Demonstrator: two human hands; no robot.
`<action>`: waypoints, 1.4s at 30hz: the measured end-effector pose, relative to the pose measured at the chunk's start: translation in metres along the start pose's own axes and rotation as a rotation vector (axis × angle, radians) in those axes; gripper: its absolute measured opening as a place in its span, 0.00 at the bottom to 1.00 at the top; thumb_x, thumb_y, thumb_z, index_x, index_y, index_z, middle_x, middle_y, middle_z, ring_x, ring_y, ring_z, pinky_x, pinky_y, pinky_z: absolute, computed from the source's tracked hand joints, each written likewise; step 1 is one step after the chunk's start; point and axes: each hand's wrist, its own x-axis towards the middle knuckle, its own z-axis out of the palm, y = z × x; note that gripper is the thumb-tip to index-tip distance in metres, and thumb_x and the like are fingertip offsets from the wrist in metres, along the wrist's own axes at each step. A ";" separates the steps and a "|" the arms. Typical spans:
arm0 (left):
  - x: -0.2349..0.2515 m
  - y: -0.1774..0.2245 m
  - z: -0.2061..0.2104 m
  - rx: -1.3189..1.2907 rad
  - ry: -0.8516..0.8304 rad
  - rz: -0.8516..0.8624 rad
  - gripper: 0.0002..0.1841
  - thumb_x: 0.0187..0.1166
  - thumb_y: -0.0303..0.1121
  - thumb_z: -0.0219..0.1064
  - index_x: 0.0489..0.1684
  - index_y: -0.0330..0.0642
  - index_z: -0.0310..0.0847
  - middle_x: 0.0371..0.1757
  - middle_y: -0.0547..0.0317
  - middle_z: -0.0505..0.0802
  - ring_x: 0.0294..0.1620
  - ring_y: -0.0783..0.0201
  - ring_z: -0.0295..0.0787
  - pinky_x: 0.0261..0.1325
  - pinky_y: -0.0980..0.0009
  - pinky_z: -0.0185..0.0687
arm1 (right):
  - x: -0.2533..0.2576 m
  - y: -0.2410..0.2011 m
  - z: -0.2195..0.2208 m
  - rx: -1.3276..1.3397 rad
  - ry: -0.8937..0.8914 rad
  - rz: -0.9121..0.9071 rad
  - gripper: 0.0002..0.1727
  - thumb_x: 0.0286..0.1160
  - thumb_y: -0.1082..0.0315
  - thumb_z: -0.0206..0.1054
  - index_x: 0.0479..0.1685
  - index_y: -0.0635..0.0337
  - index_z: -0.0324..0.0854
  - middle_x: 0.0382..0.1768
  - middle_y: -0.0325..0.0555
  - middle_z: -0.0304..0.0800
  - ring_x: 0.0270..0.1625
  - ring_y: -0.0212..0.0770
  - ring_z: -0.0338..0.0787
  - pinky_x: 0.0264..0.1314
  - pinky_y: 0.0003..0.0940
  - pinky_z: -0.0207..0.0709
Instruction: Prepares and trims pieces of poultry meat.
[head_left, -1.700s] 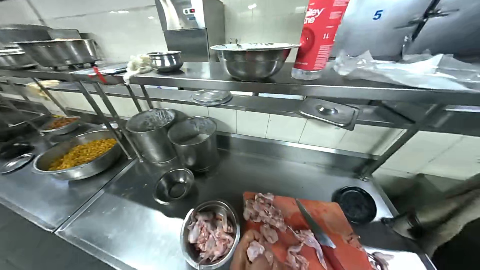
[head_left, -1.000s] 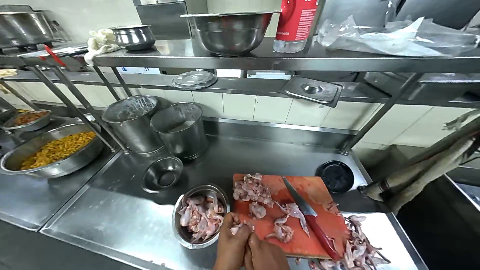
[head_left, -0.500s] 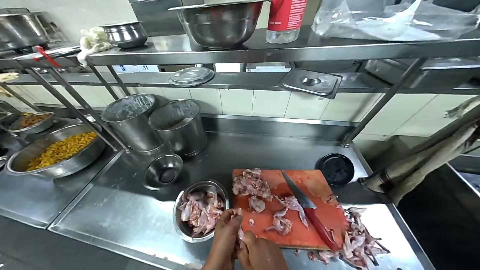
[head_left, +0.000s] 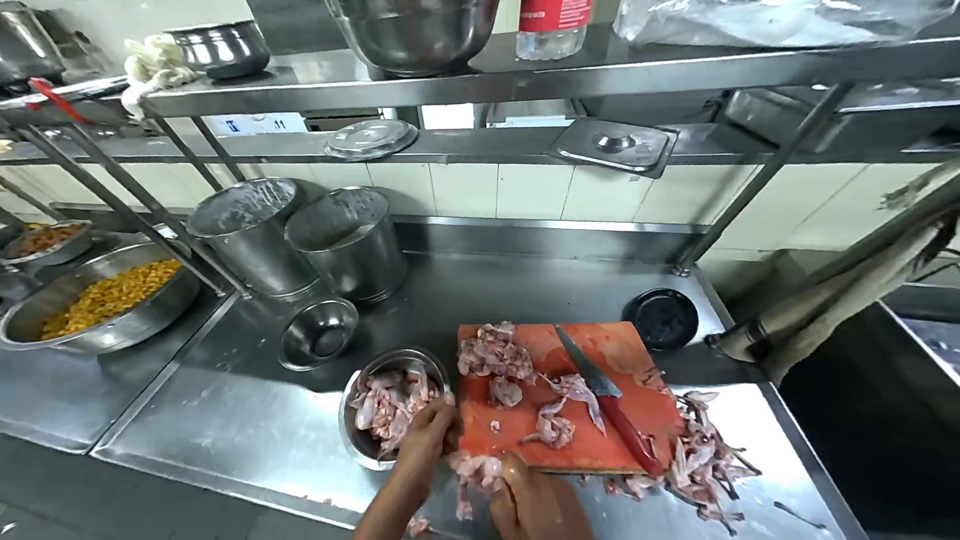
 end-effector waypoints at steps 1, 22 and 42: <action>-0.005 0.004 -0.001 -0.015 -0.041 0.064 0.17 0.90 0.41 0.50 0.41 0.39 0.81 0.34 0.59 0.89 0.32 0.66 0.85 0.39 0.68 0.85 | 0.002 0.004 -0.003 -0.005 -0.025 0.037 0.19 0.82 0.56 0.55 0.35 0.60 0.84 0.18 0.51 0.86 0.24 0.54 0.92 0.23 0.55 0.81; -0.009 -0.031 0.022 0.427 -0.083 0.142 0.23 0.86 0.49 0.61 0.18 0.46 0.78 0.16 0.69 0.77 0.18 0.72 0.72 0.26 0.71 0.70 | 0.008 0.039 0.040 0.812 -0.172 0.301 0.25 0.92 0.51 0.49 0.39 0.59 0.84 0.22 0.36 0.75 0.24 0.32 0.76 0.32 0.34 0.75; 0.020 -0.017 -0.049 0.247 0.226 0.051 0.17 0.88 0.40 0.52 0.32 0.39 0.79 0.19 0.67 0.76 0.18 0.70 0.71 0.26 0.69 0.72 | -0.031 0.147 -0.018 0.409 -0.163 0.492 0.28 0.92 0.49 0.47 0.41 0.61 0.87 0.32 0.46 0.90 0.39 0.43 0.90 0.50 0.52 0.82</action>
